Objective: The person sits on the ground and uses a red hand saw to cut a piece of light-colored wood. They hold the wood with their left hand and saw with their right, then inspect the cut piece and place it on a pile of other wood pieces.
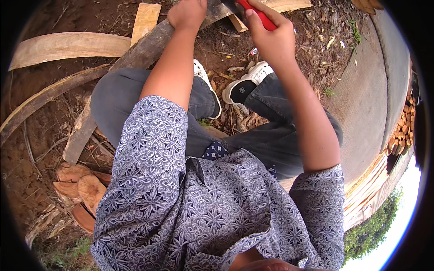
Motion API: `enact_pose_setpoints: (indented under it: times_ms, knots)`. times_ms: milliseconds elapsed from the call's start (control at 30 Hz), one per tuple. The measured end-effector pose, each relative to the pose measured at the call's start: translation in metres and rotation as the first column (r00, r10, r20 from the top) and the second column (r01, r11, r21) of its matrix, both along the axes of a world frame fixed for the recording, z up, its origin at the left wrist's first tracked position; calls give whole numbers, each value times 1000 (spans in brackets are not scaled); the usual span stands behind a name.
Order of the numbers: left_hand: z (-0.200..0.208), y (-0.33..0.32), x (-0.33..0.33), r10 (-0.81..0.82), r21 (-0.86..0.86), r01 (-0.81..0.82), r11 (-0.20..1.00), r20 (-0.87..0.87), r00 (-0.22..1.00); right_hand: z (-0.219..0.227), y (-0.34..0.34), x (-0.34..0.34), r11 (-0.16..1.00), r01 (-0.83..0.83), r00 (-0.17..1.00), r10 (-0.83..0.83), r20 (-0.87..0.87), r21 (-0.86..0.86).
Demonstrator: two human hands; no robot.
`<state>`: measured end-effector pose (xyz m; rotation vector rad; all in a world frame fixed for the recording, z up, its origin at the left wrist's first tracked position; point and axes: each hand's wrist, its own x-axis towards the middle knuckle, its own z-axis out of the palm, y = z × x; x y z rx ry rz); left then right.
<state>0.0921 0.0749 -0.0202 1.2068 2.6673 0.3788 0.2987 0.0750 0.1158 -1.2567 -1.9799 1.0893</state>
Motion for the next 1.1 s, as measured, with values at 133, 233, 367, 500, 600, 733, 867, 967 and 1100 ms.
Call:
enact_pose_setpoints:
  times_ms: [133, 233, 367, 500, 600, 733, 867, 967, 1100]
  knots:
    - [6, -5, 6, -9, 7, 9, 1000, -19, 1000, -37, 6, -44, 986, 46, 993, -28, -112, 160]
    - [11, -8, -2, 6, 17, -6, 1000, -26, 1000, -28, 20, -29, 1000, -18, 983, 20, -183, 16]
    - [10, -6, -2, -21, 28, 22, 999, -4, 1000, -53, 15, -4, 997, -39, 982, 52, -183, 73]
    - [10, 2, -7, -27, -60, 30, 998, 53, 998, -99, -14, 25, 996, -66, 988, 74, -134, 64]
    - [2, -3, -16, -40, -158, 59, 986, 120, 992, -91, -13, 22, 991, -85, 993, 76, -88, -103]
    - [-29, 4, -32, -67, -233, 134, 963, 275, 959, -115, -7, 40, 993, -79, 989, 68, -131, -86]
    - [-26, 0, -40, -120, -236, 201, 951, 318, 941, -129, -16, 43, 990, -57, 977, 29, -213, -126]
    - [-35, 0, -30, -111, 1, 111, 994, 82, 990, -122, -8, 39, 963, -57, 968, -11, -251, -263]
    - [-5, -32, 12, -263, -22, 265, 964, -220, 939, -108, 11, 37, 987, -4, 988, -22, -155, -163]
